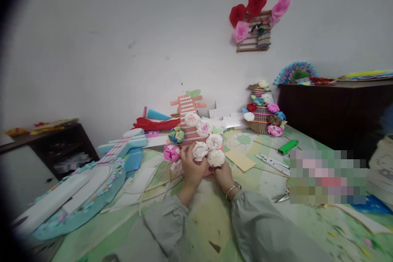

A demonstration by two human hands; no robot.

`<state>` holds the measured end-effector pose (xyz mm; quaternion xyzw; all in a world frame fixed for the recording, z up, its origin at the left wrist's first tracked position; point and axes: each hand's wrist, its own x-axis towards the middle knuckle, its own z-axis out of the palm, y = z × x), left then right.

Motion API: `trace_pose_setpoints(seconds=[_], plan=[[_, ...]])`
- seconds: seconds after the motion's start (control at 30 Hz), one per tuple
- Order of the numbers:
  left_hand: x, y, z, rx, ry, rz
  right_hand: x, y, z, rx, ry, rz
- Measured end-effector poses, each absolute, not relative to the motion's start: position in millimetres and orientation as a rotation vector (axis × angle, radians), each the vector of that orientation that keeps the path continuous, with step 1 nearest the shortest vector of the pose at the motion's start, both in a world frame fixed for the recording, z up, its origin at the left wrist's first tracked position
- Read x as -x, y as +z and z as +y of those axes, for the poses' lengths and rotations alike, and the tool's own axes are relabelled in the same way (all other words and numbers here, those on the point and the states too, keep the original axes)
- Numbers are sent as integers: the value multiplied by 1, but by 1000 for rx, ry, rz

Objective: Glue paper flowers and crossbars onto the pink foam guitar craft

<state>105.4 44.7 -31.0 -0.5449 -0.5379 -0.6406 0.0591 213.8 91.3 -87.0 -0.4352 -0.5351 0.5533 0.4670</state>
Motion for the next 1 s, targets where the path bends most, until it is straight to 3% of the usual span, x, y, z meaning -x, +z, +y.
trace_pose_setpoints(seconds=[0.73, 1.0], plan=[[-97, -11, 53, 1531, -1951, -1569, -214, -89, 92, 1077, 1235, -1290], [-78, -4, 42, 1511, -1503, -1557, -214, -84, 88, 1075, 1335, -1342]])
